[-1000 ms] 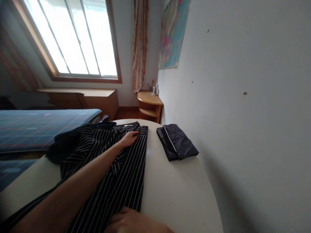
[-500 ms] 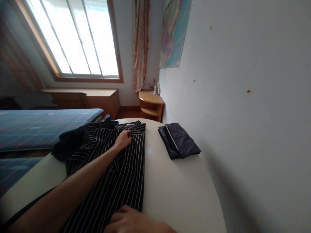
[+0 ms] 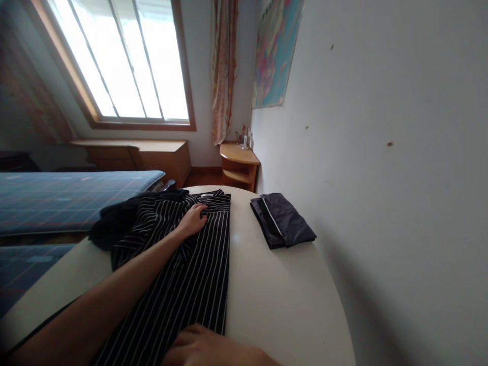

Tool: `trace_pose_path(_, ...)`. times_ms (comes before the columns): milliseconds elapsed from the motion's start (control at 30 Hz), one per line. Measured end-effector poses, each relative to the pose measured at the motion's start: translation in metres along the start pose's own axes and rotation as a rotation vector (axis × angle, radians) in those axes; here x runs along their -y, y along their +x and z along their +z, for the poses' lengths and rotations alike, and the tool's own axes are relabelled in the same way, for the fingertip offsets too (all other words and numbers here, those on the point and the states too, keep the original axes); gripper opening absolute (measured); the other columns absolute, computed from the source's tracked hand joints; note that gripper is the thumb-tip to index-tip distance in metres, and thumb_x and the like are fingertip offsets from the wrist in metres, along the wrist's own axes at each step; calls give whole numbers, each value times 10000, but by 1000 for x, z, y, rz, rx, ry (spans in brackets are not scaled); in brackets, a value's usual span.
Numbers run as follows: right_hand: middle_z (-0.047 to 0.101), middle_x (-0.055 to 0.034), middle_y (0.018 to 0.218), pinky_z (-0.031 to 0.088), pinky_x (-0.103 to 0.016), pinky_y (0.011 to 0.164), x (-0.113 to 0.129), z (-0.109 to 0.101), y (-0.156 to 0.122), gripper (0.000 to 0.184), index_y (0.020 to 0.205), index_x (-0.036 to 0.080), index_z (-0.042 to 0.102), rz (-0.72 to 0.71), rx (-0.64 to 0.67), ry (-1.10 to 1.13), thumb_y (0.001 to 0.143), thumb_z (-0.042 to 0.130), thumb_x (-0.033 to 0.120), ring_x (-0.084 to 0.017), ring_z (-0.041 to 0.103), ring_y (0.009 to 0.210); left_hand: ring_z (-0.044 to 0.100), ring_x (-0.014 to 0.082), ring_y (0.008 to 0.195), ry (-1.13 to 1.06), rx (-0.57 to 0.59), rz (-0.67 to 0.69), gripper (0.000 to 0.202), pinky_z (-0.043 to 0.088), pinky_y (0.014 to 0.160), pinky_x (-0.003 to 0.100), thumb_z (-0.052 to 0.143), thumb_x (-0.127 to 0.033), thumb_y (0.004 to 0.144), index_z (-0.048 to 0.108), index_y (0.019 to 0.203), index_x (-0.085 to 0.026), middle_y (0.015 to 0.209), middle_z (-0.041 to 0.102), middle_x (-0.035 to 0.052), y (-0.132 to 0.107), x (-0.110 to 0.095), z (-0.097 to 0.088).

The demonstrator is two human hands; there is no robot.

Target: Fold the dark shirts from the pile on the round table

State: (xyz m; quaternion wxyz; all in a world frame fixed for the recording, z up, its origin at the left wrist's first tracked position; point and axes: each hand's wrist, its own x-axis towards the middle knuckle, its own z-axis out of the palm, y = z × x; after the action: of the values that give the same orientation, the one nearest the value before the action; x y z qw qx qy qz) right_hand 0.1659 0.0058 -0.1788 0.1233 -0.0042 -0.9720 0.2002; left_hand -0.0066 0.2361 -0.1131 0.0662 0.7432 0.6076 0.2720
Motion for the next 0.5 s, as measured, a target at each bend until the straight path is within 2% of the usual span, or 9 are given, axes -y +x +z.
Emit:
trace_pose_path(100,673,-10,1203,357,-340,1025,6,-10,2,156,1116,231,590,13,-28,40,974,583,294,-191,524,1156,577,274,1208,20,5,65,370,444,1082,404,520,-153,840,681,1173,-166,1297,598,123,-18,1,-11)
trace_pose_path(200,631,-16,1279,366,-322,1040,17,-29,4,56,978,215,615,12,-55,124,954,607,265,-187,498,1184,594,259,1163,24,44,150,337,450,1075,405,512,-193,885,681,1176,-197,1221,638,96,-48,2,-23)
trace_pose_path(267,619,-35,1295,384,-294,1032,27,-44,7,83,887,194,612,29,-48,183,954,598,240,-179,489,1203,554,259,1232,25,80,217,350,416,1108,415,506,-272,931,658,1244,-232,1312,609,77,-71,2,-31)
trace_pose_path(367,623,-77,1277,412,-263,1004,39,-68,9,150,786,166,597,95,-8,244,935,609,187,-181,495,1217,408,296,1395,54,176,290,429,329,1163,492,446,-440,992,569,1381,-308,1512,463,47,-98,5,-35)
trace_pose_path(500,638,-89,1228,417,-269,1011,47,-86,8,151,741,159,584,152,46,322,795,708,92,-187,535,1184,227,310,1495,78,270,301,530,235,1198,536,347,-551,1013,445,1483,-326,1594,351,40,-108,10,-30)
